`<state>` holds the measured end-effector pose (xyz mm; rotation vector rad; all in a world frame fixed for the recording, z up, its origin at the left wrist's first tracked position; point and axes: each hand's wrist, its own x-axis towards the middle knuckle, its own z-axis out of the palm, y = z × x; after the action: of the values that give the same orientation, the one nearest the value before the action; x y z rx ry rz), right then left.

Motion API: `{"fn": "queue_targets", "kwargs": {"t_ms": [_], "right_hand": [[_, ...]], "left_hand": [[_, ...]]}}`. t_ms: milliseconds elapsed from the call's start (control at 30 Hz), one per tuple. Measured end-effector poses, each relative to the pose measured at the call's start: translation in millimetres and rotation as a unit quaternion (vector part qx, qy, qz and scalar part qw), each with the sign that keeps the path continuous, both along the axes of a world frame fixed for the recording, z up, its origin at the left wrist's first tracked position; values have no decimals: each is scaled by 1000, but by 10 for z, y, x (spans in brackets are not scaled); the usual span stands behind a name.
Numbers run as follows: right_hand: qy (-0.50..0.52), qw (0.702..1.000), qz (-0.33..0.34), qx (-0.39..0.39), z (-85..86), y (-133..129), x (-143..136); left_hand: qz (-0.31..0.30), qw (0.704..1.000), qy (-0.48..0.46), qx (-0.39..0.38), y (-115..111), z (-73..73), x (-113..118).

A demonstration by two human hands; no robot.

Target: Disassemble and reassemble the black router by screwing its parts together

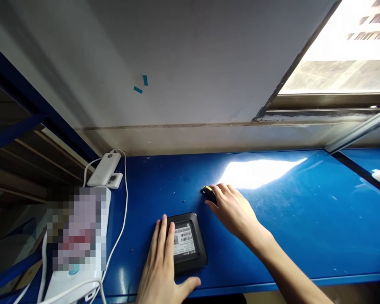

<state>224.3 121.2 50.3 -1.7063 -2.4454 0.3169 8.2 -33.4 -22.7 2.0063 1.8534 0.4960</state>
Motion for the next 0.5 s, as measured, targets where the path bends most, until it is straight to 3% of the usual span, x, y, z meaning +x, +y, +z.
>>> {"fn": "queue_targets", "kwargs": {"t_ms": [133,267,400,500], "right_hand": [[53,998,-34,-14,-151,265,62],[188,981,-57,2,-11,296,132],[361,928,-89,36,146,227,154],[463,875,-121,65,94,179,74]], "left_hand": [[-4,999,9,41,52,8,59],[5,998,13,58,67,22,100],[22,997,15,76,48,12,130],[23,996,18,86,49,1,129]]}}
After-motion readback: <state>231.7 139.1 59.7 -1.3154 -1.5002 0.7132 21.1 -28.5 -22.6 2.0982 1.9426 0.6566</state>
